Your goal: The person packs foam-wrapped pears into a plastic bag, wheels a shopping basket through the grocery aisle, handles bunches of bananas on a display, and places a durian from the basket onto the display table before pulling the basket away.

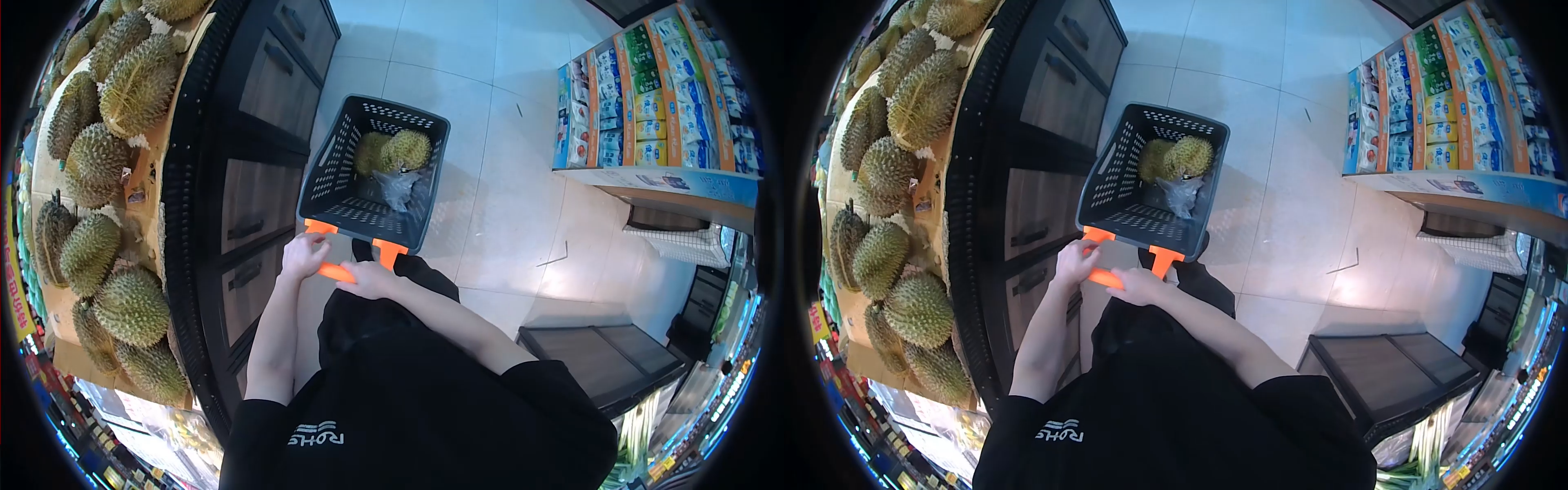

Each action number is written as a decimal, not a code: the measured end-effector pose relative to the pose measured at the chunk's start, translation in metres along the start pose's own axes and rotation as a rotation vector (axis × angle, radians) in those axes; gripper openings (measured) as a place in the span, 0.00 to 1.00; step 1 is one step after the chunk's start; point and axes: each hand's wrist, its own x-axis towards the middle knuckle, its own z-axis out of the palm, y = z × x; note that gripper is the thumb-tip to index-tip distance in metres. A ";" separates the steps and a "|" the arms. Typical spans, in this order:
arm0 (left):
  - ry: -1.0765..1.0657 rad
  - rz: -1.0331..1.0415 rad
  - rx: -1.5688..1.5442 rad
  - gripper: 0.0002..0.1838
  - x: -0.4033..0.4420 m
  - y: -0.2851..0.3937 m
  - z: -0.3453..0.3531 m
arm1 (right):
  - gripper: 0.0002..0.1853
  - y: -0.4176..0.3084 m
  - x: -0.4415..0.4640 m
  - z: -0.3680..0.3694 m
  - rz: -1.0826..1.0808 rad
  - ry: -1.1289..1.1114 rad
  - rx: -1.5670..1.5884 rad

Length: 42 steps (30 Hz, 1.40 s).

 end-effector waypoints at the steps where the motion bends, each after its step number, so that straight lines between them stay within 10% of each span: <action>1: -0.014 0.003 0.003 0.20 0.001 0.000 -0.001 | 0.26 0.000 0.000 -0.001 -0.001 0.004 -0.001; 42: -0.137 0.322 -0.012 0.19 0.158 0.017 -0.072 | 0.18 -0.038 0.092 -0.090 0.439 0.372 -0.128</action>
